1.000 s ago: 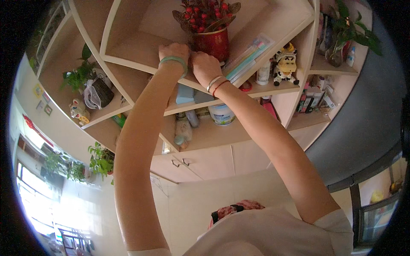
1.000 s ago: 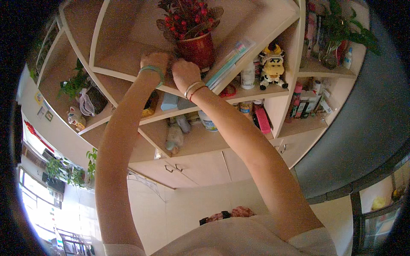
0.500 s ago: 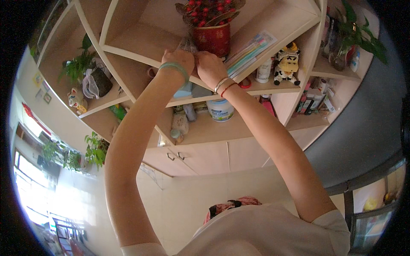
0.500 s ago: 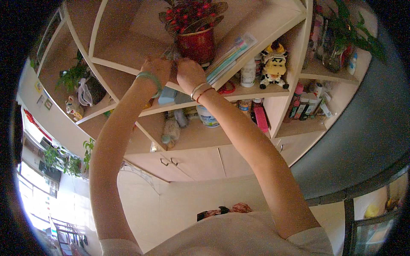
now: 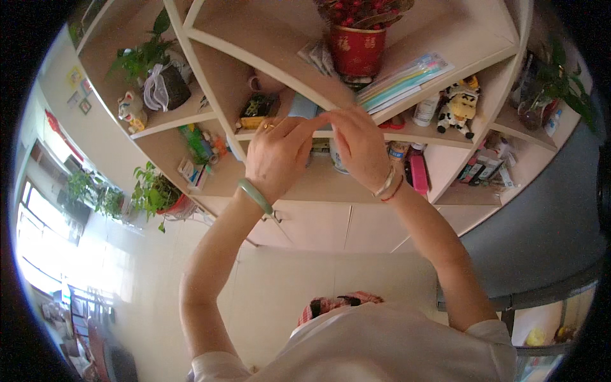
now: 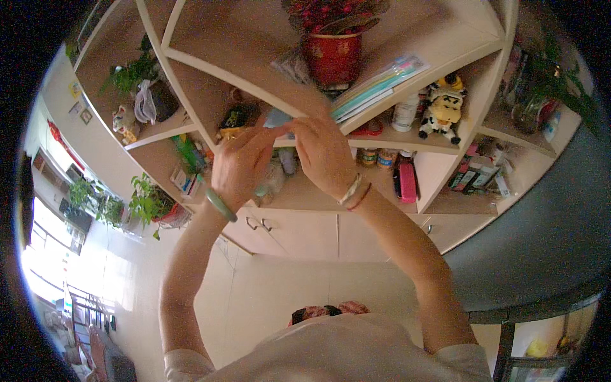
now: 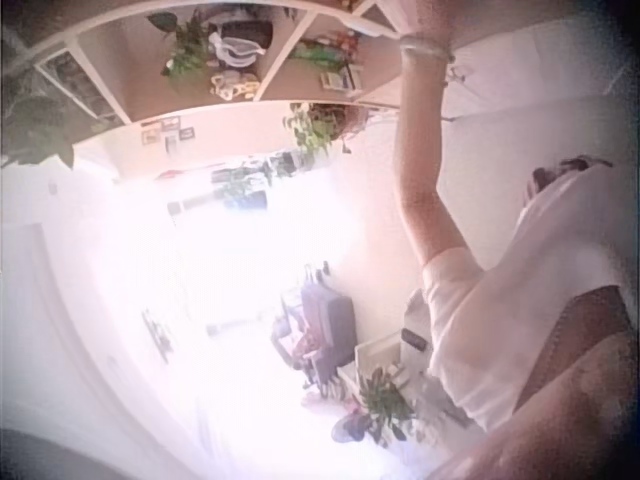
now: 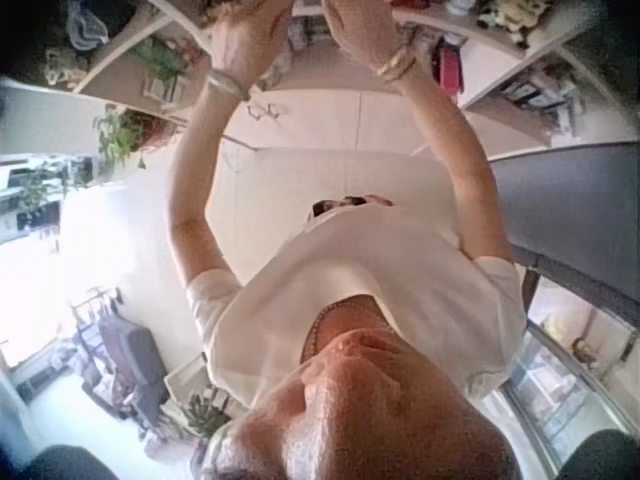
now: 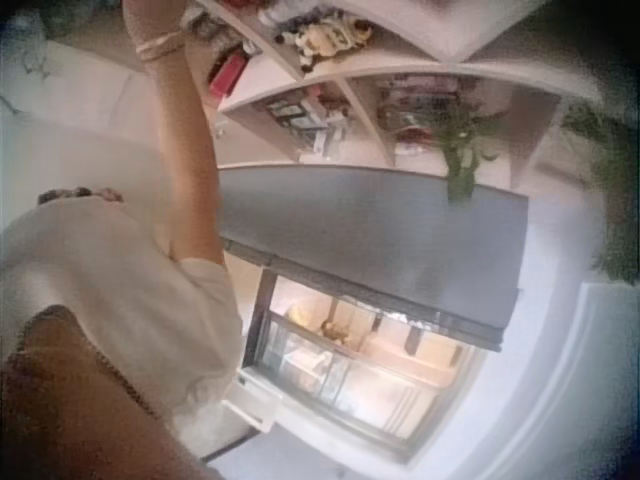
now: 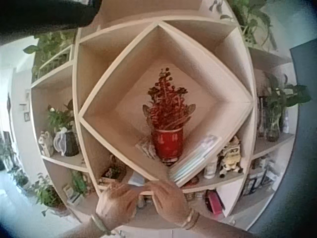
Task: The person retrieves a bowl of rice and a wrapped container from the refrigerator and places them on a kitchen counter. They then move to a dining table to arrange a wooden rack and a water bottle. Finally, they organize various items on a multi-tiered shelving unit, including a pink case, a small box, and a potted plant.
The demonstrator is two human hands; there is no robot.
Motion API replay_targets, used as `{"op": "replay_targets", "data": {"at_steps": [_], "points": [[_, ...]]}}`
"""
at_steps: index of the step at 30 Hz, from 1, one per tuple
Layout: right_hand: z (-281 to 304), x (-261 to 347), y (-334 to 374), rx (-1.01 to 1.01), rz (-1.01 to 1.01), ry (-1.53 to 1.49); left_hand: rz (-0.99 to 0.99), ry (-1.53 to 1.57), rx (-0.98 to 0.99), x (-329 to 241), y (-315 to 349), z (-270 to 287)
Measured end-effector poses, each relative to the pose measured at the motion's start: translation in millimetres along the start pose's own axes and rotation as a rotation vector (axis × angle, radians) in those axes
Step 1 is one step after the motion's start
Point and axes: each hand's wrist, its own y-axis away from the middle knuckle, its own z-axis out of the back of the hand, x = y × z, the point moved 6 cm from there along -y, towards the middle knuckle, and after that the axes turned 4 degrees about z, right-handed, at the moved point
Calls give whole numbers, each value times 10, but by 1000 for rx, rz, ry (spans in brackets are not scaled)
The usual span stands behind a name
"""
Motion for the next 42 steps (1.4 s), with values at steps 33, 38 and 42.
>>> {"op": "replay_targets", "data": {"at_steps": [33,38,42], "points": [[-1685,38,-675,339,-223,61,326,-260,152,1837,858,215],[-1575,160,-642,376,-184,4,291,-304,176,1904,841,159],[-1555,221,-655,392,-177,35,314,-424,312,1888,719,43]]}}
